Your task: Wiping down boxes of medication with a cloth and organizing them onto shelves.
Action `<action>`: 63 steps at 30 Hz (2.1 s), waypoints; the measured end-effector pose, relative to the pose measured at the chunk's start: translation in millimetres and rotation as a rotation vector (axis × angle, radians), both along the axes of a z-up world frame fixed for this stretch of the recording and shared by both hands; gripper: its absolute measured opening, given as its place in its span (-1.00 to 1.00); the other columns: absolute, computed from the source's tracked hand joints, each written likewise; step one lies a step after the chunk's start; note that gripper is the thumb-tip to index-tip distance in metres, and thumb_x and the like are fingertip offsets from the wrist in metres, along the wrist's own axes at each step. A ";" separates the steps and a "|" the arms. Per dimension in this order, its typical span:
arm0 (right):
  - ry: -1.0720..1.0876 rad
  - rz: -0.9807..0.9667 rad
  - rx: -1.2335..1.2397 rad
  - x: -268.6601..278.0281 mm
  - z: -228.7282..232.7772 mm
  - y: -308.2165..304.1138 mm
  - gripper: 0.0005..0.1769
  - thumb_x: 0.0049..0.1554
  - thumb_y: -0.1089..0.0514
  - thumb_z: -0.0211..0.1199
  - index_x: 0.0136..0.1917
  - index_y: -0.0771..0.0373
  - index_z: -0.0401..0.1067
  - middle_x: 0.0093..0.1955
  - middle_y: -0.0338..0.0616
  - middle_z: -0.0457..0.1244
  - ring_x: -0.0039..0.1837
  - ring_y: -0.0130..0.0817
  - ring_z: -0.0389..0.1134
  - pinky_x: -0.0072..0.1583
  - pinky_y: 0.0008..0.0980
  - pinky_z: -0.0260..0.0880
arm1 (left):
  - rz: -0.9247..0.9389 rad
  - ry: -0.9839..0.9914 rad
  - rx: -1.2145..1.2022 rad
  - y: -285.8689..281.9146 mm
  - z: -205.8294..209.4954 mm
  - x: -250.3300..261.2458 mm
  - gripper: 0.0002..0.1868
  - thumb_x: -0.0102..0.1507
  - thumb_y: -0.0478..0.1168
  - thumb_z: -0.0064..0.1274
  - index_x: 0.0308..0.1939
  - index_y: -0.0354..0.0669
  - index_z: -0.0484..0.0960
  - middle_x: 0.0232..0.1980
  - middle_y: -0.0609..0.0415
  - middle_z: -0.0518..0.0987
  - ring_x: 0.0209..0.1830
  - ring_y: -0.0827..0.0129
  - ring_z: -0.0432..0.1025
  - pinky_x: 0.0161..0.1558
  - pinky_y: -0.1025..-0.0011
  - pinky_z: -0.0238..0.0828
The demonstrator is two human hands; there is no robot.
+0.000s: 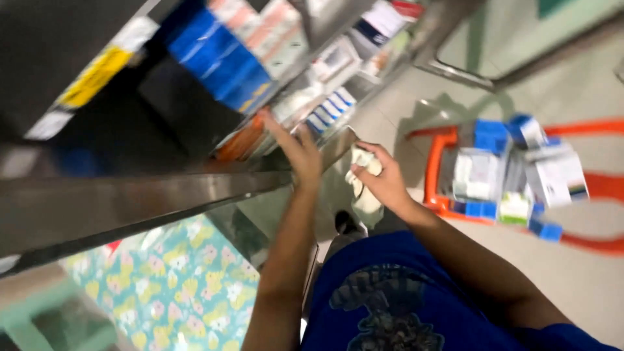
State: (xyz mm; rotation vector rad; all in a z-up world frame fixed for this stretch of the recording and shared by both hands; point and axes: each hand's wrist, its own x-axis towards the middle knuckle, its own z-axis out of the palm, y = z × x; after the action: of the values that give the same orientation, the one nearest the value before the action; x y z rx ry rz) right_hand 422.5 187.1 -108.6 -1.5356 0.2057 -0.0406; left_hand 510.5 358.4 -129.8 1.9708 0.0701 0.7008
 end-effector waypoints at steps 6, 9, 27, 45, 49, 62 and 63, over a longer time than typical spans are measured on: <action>-0.085 -0.412 -0.180 -81.0 -35.6 -72.7 -0.38 0.13 0.11 0.46 0.43 0.21 0.41 0.28 0.14 0.30 0.38 -0.03 0.29 0.42 -0.03 0.23 | -0.772 0.263 -0.270 -129.6 -28.7 -90.9 -0.53 0.47 -0.22 -0.11 0.49 -0.02 0.32 0.53 -0.06 0.27 0.55 0.05 0.15 0.40 0.01 0.19; -0.053 -0.556 -0.189 -116.9 -40.9 -102.3 -0.34 0.14 0.13 0.43 0.48 0.16 0.36 0.34 0.13 0.25 0.45 0.00 0.23 0.47 -0.01 0.15 | -0.949 0.386 -0.134 -159.7 -39.4 -116.7 -0.58 0.45 -0.20 -0.09 0.41 -0.09 0.43 0.38 -0.15 0.45 0.39 -0.03 0.33 0.28 0.02 0.32; 0.653 -0.857 0.001 -315.7 -196.8 -309.1 -0.31 0.07 -0.11 0.48 0.42 -0.03 0.38 0.35 -0.07 0.31 0.39 -0.07 0.32 0.36 -0.05 0.30 | -1.213 0.955 0.270 -359.2 -209.8 -239.9 -0.45 0.34 -0.03 0.08 0.36 -0.15 0.42 0.18 -0.42 0.53 0.22 -0.14 0.45 0.18 0.12 0.49; 0.814 -0.879 0.323 -363.3 -206.9 -405.1 -0.28 0.15 -0.04 0.41 0.45 0.32 0.29 0.49 0.37 0.13 0.50 0.38 0.15 0.42 0.27 0.17 | -1.305 0.448 0.962 -574.9 -278.5 -305.7 0.07 0.05 -0.06 0.41 0.54 0.00 0.12 0.46 -0.12 0.28 0.39 -0.04 0.32 0.09 -0.16 0.52; 0.793 -0.924 0.387 -383.5 -226.6 -390.3 -0.31 0.14 -0.01 0.42 0.41 0.37 0.32 0.45 0.44 0.15 0.46 0.46 0.17 0.40 0.29 0.17 | -1.224 0.302 1.030 -573.5 -349.3 -308.5 -0.03 -0.05 0.02 0.42 0.39 0.14 0.30 0.31 0.08 0.45 0.25 0.13 0.44 -0.09 -0.12 0.58; 0.385 -1.349 0.199 -379.3 -181.7 -378.7 -0.47 0.21 0.15 0.32 0.35 0.28 0.19 0.27 0.08 0.11 0.35 -0.09 0.11 0.43 -0.02 0.06 | -1.289 0.710 0.237 -530.9 -173.5 -271.9 -0.07 -0.02 -0.08 0.40 0.41 0.13 0.33 0.17 -0.18 0.57 0.09 -0.11 0.53 -0.02 0.06 0.55; 0.201 -1.362 0.050 -382.4 -182.6 -372.8 -0.51 0.23 0.23 0.25 0.34 0.25 0.11 0.22 -0.07 0.03 0.38 -0.17 -0.01 0.48 -0.13 -0.07 | -1.326 0.913 0.051 -520.2 -146.2 -266.7 -0.01 0.03 -0.12 0.42 0.47 0.16 0.22 0.26 -0.19 0.52 0.12 -0.10 0.52 0.00 0.16 0.55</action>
State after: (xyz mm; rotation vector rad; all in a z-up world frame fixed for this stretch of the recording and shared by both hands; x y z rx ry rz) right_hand 40.1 -185.8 -291.1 -1.0949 1.3607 -0.9403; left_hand 243.8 -161.8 -276.0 1.7304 -0.6467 -1.0423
